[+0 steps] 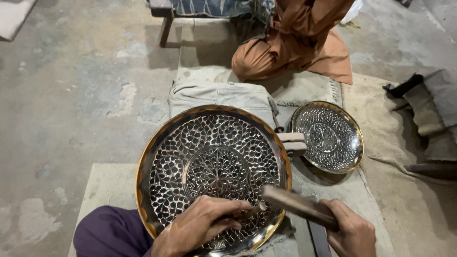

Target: The person sits on the floor holding a small punch against a large decorative brass tray and strikes it repeatedly with a wooden mallet, working the engraved pattern across the tray surface. A second finished tray rests beside the work area.

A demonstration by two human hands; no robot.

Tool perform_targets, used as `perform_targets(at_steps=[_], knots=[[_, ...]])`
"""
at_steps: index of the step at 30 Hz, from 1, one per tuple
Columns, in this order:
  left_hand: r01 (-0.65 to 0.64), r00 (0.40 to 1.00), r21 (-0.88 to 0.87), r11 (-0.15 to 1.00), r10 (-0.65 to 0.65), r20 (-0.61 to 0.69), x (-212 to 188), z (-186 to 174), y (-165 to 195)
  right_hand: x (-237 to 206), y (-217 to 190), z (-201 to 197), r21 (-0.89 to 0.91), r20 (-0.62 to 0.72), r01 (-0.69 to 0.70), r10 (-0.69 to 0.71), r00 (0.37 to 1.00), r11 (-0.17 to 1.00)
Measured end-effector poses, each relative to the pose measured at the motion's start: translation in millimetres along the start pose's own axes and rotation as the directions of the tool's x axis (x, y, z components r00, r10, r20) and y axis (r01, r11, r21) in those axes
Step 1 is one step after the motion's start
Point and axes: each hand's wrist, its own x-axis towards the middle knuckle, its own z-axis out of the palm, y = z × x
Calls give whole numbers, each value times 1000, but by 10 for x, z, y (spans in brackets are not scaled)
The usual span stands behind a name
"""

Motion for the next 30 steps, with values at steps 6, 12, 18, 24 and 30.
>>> perform_targets(at_steps=[6, 12, 18, 24, 30], knots=[[-2, 1000, 10, 1000, 2, 3, 11, -16, 15, 0, -49, -59, 31, -66, -6, 8, 998, 999], [-31, 999, 5, 999, 31, -6, -3, -40, 46, -19, 107, 102, 682, 176, -205, 115, 978, 702], [11, 1000, 21, 1000, -11, -3, -4, -35, 63, -43, 293, 161, 495, 112, -154, 113, 987, 855], [-37, 999, 23, 999, 38, -14, 5, -43, 53, -44, 199, 157, 113, -81, 189, -180, 980, 976], [8, 1000, 9, 1000, -8, 15, 5, -47, 62, -44, -22, 63, -19, 116, -9, 11, 993, 1000]])
